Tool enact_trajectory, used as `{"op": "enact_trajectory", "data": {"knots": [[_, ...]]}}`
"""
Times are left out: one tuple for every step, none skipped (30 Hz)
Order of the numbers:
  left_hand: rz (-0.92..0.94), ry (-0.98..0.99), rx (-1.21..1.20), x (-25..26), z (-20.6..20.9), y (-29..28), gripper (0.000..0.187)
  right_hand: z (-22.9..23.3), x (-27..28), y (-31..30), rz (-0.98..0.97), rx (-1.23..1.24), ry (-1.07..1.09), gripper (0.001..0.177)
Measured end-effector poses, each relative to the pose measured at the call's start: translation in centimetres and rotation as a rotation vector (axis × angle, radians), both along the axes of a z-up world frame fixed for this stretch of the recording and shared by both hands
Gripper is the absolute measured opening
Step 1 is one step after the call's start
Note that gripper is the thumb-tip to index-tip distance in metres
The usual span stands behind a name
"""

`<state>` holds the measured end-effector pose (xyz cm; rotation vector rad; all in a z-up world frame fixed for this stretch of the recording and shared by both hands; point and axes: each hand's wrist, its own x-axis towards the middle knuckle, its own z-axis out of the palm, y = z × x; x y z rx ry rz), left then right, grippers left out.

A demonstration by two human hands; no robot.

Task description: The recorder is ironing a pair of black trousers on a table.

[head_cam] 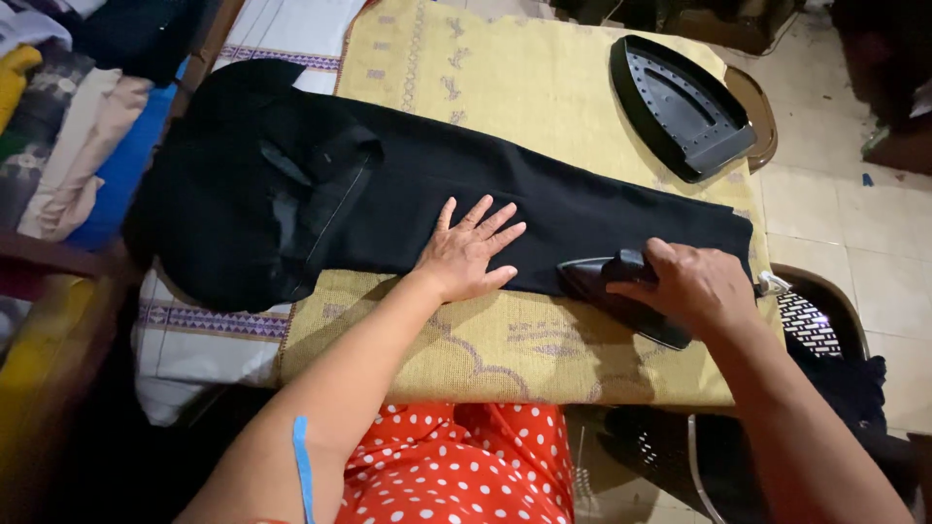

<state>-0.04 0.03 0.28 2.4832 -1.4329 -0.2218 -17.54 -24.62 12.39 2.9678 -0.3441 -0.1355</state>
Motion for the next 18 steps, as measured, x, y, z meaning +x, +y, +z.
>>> {"op": "enact_trajectory", "data": {"knots": [[0.002, 0.0, 0.001, 0.0, 0.0, 0.0, 0.073, -0.2, -0.1, -0.3, 0.002, 0.001, 0.0, 0.063], [-0.001, -0.004, -0.011, 0.0, -0.1, 0.0, 0.074, -0.3, -0.2, -0.6, 0.04, 0.021, 0.021, 0.063], [-0.004, -0.008, -0.022, 0.0, -0.2, 0.0, 0.075, -0.5, -0.3, -0.9, 0.078, 0.041, 0.042, 0.064], [-0.003, -0.008, -0.022, 0.0, -0.1, -0.1, 0.075, -0.5, -0.3, -1.0, 0.079, 0.041, 0.042, 0.064], [0.002, -0.008, -0.013, 0.0, -0.1, -0.1, 0.075, -0.5, -0.3, -1.1, 0.081, 0.043, 0.039, 0.063], [0.007, -0.009, -0.004, 0.0, 0.0, -0.1, 0.076, -0.5, -0.3, -1.1, 0.083, 0.045, 0.035, 0.063], [0.008, -0.01, -0.004, -0.1, -0.1, 0.0, 0.076, -0.4, -0.2, -1.0, 0.083, 0.046, 0.034, 0.063], [0.006, -0.009, -0.016, 0.0, -0.1, 0.0, 0.076, -0.2, 0.0, -1.0, 0.048, 0.026, 0.042, 0.064], [0.004, -0.009, -0.029, 0.0, -0.1, 0.0, 0.076, 0.1, 0.1, -0.9, 0.013, 0.007, 0.05, 0.065], [0.005, -0.011, -0.029, 0.0, 0.0, 0.0, 0.076, 0.2, 0.1, -1.0, 0.014, 0.007, 0.048, 0.065], [0.007, -0.008, -0.023, 0.0, 0.1, 0.1, 0.076, 0.2, 0.1, -1.1, -0.033, 0.023, 0.08, 0.064], [0.009, -0.003, -0.017, -0.1, 0.1, 0.0, 0.077, 0.3, 0.0, -1.2, -0.081, 0.039, 0.114, 0.063], [0.008, -0.003, -0.018, -0.1, 0.1, 0.0, 0.077, 0.1, -0.3, -1.7, -0.082, 0.038, 0.114, 0.063], [0.007, 0.002, -0.017, -0.1, 0.2, 0.0, 0.076, -0.1, -0.7, -2.1, -0.085, 0.021, 0.118, 0.065], [0.005, 0.006, -0.016, -0.1, 0.3, 0.0, 0.076, -0.2, -1.0, -2.6, -0.088, 0.004, 0.123, 0.067], [0.006, 0.006, -0.017, -0.1, 0.3, 0.1, 0.076, -0.4, -1.3, -2.9, -0.088, 0.003, 0.122, 0.067], [0.007, 0.007, -0.008, -0.1, 0.3, 0.1, 0.076, -0.5, -1.6, -3.2, -0.081, -0.001, 0.108, 0.066], [0.009, 0.008, 0.0, -0.1, 0.4, 0.0, 0.076, -0.6, -1.9, -3.6, -0.074, -0.006, 0.093, 0.064]]}}
